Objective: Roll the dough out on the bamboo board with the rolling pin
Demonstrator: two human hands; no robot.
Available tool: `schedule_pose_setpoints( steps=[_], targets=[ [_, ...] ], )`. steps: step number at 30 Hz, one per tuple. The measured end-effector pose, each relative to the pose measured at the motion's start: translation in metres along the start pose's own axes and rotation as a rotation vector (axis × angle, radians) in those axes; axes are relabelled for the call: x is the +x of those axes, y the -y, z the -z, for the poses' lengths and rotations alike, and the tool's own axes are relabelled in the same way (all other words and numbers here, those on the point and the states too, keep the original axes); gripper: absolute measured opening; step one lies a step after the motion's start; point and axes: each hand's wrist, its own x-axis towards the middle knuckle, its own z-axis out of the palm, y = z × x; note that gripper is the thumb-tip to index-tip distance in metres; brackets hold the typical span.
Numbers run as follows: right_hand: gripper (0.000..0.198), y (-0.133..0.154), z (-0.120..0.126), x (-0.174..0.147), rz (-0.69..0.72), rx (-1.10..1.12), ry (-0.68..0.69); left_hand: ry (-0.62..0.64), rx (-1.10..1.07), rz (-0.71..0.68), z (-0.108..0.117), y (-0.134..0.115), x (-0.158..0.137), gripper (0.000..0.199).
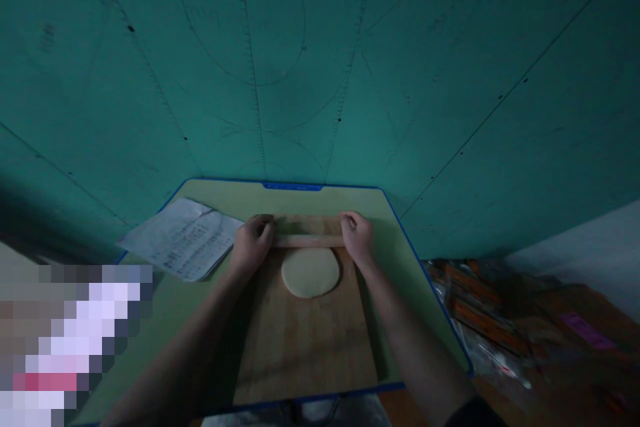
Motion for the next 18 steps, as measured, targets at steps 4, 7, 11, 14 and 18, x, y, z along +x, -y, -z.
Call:
schedule_pose_setpoints(
  steps=[4,7,11,14,18],
  targets=[
    [0.023,0.0,0.0011,0.0004,-0.014,0.104,-0.026,-0.028,-0.067,0.045,-0.0023,0.0002,0.0001,0.038],
    [0.022,0.0008,0.0011,-0.0002,-0.018,0.138,-0.028,-0.044,-0.089,0.073,-0.0019,0.0009,0.0011,0.036],
    [0.022,0.0022,-0.0017,-0.0039,0.002,0.136,0.017,-0.069,-0.087,0.112,0.0017,0.0042,0.0042,0.035],
    [0.023,0.002,-0.0039,-0.0057,0.031,0.079,0.07,-0.085,-0.07,0.129,0.0037,0.0054,0.0053,0.036],
    [0.023,0.0019,-0.0039,-0.005,0.067,-0.033,0.074,-0.093,-0.051,0.129,0.0048,0.004,0.0036,0.034]
  ],
)
